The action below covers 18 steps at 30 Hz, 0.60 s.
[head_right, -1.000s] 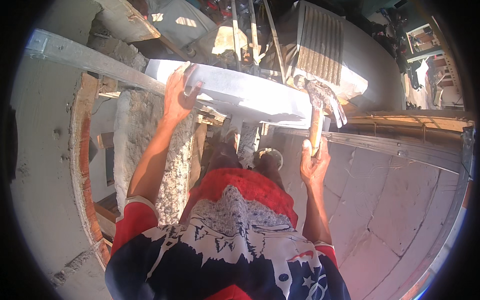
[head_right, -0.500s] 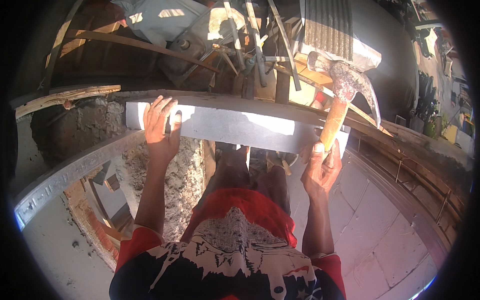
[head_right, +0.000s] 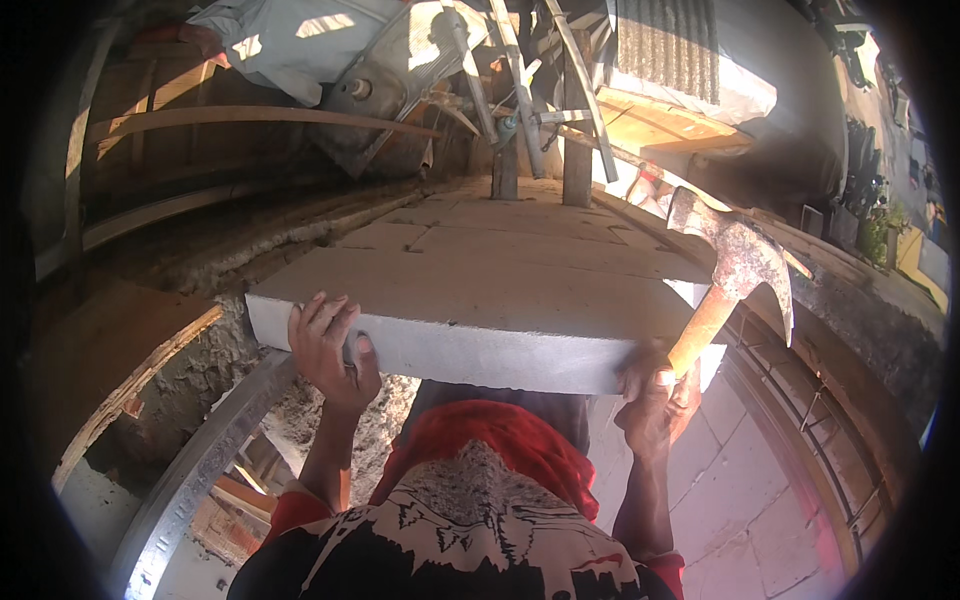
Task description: The person scoops mortar from a bucket with a trowel and spreads it onto a white rectangular tile. They then position the tile onto a vertical surface and tap it with a hammer to set it in place. Finally, they use a tape measure to check the alignment of the installed tile.
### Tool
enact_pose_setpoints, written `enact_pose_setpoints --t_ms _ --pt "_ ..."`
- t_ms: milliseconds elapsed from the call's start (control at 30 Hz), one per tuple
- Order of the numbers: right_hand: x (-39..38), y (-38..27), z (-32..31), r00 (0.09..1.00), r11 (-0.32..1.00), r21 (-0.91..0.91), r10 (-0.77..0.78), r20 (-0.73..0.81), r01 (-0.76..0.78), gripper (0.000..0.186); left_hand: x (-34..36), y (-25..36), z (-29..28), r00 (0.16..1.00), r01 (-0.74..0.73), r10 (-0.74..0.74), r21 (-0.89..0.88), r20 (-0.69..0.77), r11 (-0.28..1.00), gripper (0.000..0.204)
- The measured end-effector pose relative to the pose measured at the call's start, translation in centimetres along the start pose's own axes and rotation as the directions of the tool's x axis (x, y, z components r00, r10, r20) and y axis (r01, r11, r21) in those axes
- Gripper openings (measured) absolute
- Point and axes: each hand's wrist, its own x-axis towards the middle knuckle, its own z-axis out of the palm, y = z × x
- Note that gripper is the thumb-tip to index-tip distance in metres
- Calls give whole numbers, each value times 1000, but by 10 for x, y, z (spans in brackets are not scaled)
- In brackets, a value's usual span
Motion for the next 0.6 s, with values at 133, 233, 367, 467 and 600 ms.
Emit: enact_pose_setpoints --t_ms 133,233,367,467,600 --pt "2 4 -2 1000 999 26 -19 -10 19 50 1 -3 1 1000 -13 13 5 27 1000 42" --pt "11 -18 -9 990 984 -110 144 -2 -144 45 2 0 -4 995 -43 38 55 88 998 62" --pt "79 -74 -18 968 634 -772 163 188 44 47 8 8 -14 987 -42 38 23 158 999 81" --pt "117 -86 8 911 320 -938 334 241 131 43 2 -4 -12 984 -62 55 36 170 997 80" --pt "151 -57 40 713 351 -839 447 540 416 38 -1 -6 -6 988 -58 47 71 147 996 77"
